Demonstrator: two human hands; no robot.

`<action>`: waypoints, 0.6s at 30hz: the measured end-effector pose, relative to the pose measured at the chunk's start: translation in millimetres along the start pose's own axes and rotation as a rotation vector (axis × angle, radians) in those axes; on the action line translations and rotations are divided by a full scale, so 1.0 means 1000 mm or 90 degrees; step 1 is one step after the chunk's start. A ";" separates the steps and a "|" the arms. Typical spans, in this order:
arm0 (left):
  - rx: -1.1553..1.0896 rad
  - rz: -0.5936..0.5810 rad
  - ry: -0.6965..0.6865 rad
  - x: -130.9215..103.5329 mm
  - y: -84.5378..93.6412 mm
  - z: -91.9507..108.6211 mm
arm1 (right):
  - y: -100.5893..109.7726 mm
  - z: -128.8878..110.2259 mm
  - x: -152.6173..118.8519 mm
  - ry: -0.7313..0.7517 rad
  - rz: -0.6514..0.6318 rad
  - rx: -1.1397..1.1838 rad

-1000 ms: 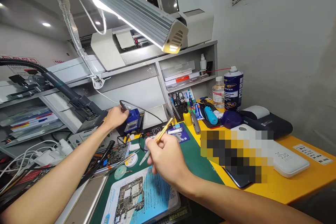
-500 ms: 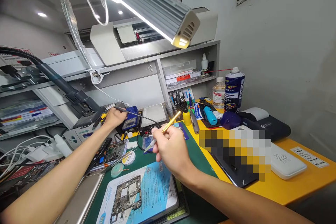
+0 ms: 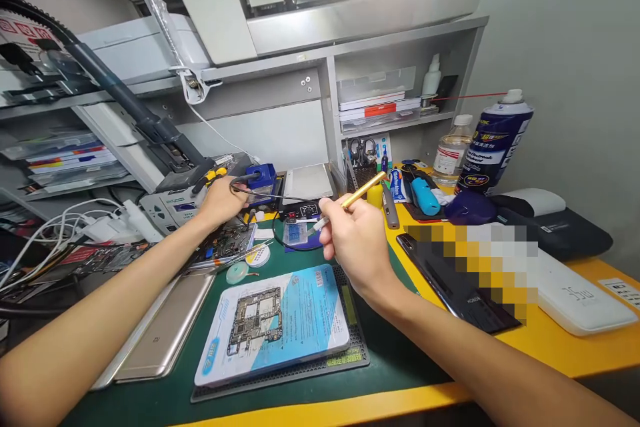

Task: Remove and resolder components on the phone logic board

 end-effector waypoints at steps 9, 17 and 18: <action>0.026 -0.216 -0.136 -0.147 0.062 0.030 | 0.003 -0.016 0.011 0.049 -0.036 -0.354; 0.070 -0.328 -0.296 -0.204 0.038 0.041 | 0.021 0.000 0.031 0.077 -0.180 -0.906; 0.074 -0.324 -0.308 -0.203 0.035 0.043 | 0.021 0.005 0.030 0.069 -0.200 -0.944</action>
Point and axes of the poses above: each hand's wrist, its own x-axis towards the middle knuckle, its own y-axis out of the back of the hand, z = x × y, the point moved 6 cm from there along x, towards the middle knuckle, and after that the axes turned 14 degrees about -y, right-handed, at the moved point
